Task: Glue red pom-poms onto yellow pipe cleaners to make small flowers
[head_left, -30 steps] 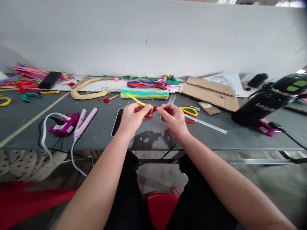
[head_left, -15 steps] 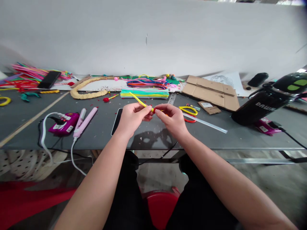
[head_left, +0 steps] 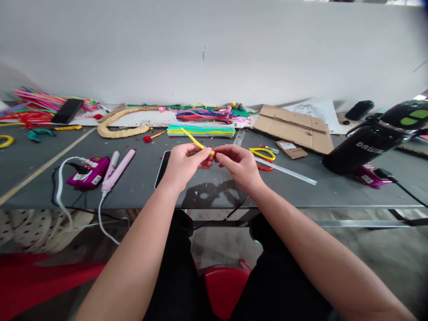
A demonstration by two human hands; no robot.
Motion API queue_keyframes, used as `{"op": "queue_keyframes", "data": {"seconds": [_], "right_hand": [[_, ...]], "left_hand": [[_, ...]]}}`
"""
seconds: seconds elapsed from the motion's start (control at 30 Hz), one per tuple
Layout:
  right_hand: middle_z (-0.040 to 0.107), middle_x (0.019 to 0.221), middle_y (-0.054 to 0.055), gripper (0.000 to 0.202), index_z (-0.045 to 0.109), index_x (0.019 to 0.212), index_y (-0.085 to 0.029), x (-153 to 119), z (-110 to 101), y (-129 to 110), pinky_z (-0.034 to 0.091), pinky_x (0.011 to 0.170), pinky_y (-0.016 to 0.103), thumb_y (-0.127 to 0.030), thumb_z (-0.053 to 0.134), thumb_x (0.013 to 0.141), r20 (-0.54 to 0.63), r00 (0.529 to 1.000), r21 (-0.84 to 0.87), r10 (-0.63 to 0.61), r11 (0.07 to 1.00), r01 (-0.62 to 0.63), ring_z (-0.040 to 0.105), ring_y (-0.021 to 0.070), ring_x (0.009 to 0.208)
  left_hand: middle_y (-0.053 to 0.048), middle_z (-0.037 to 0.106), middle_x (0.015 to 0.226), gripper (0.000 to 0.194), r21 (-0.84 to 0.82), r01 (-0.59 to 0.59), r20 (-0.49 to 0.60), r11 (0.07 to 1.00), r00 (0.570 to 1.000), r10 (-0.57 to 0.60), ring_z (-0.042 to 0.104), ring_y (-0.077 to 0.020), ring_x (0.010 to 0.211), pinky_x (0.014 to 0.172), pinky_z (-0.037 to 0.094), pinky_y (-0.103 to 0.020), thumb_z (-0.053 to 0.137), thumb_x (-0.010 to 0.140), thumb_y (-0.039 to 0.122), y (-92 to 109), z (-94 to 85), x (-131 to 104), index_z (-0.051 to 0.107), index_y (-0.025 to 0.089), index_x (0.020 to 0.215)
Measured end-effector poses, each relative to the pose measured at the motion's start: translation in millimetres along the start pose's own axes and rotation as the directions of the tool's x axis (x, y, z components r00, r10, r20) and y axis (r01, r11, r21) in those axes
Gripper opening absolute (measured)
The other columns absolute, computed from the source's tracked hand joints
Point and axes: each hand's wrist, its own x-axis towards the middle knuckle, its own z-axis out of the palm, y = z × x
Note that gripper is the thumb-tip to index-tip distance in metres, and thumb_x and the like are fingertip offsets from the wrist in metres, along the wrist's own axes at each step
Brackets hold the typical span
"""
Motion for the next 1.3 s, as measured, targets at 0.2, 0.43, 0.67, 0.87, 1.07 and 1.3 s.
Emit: {"op": "queue_keyframes", "data": {"seconds": [0.2, 0.43, 0.67, 0.87, 1.07, 1.3], "right_hand": [[0.077, 0.089, 0.005, 0.023, 0.075, 0.093, -0.019, -0.1, -0.8, 1.0, 0.059, 0.082, 0.035, -0.037, 0.079, 0.079, 0.004, 1.000, 0.030, -0.010, 1.000, 0.010, 0.072, 0.0181, 0.083], [0.077, 0.092, 0.005, 0.028, 0.077, 0.095, -0.020, -2.0, -1.3, 0.3, 0.060, 0.085, 0.036, -0.044, 0.077, 0.081, 0.020, 0.998, 0.144, 0.053, 0.988, -0.056, 0.072, 0.0178, 0.085], [0.077, 0.087, 0.004, 0.031, 0.076, 0.094, -0.019, 0.8, -2.8, 3.1, 0.060, 0.083, 0.036, -0.042, 0.083, 0.075, 0.010, 0.998, 0.138, 0.069, 0.988, -0.069, 0.071, 0.0171, 0.080], [0.075, 0.082, 0.004, 0.025, 0.076, 0.089, -0.018, 0.5, -2.4, 1.8, 0.058, 0.082, 0.034, -0.037, 0.082, 0.076, 0.001, 0.999, 0.119, 0.040, 0.992, -0.040, 0.069, 0.0152, 0.076], [0.075, 0.085, 0.003, 0.024, 0.075, 0.089, -0.018, -1.2, -2.1, 1.0, 0.058, 0.084, 0.035, -0.037, 0.083, 0.075, -0.010, 0.999, 0.114, 0.030, 0.993, -0.029, 0.070, 0.0156, 0.078], [0.076, 0.089, 0.004, 0.029, 0.076, 0.097, -0.018, -1.4, -3.3, 2.9, 0.059, 0.085, 0.035, -0.040, 0.080, 0.079, 0.031, 0.997, 0.146, 0.064, 0.987, -0.068, 0.071, 0.0164, 0.082]], "left_hand": [[-0.008, 0.076, 0.080, 0.026, -0.018, -0.014, 0.016, 1.000, 1.000, 0.015, 0.071, -0.0176, 0.069, 0.065, 0.061, -0.029, 0.082, 0.077, 0.038, -0.5, -0.9, 0.3, 0.077, 0.014, 0.086], [-0.009, 0.077, 0.084, 0.030, 0.003, -0.065, 0.022, 0.998, 0.998, 0.065, 0.072, -0.0188, 0.072, 0.070, 0.061, -0.031, 0.083, 0.077, 0.040, -1.7, -2.7, 1.2, 0.075, 0.014, 0.090], [-0.007, 0.077, 0.083, 0.030, 0.054, -0.103, 0.044, 0.993, 0.994, 0.101, 0.072, -0.0197, 0.074, 0.071, 0.060, -0.032, 0.081, 0.078, 0.041, -2.7, -2.8, 0.3, 0.075, 0.015, 0.091], [-0.007, 0.077, 0.084, 0.028, 0.076, -0.122, 0.064, 0.990, 0.991, 0.117, 0.071, -0.0186, 0.074, 0.071, 0.060, -0.030, 0.079, 0.081, 0.040, -1.1, -3.1, -0.5, 0.074, 0.015, 0.092], [-0.007, 0.077, 0.083, 0.028, 0.122, -0.146, 0.064, 0.982, 0.988, 0.139, 0.070, -0.0173, 0.071, 0.071, 0.059, -0.030, 0.078, 0.081, 0.041, 1.1, -3.2, -2.0, 0.073, 0.015, 0.091], [-0.005, 0.073, 0.078, 0.029, 0.201, -0.214, 0.042, 0.956, 0.977, 0.210, 0.066, -0.0158, 0.068, 0.067, 0.055, -0.028, 0.081, 0.079, 0.042, 4.0, -5.6, -0.1, 0.074, 0.016, 0.087]]}}
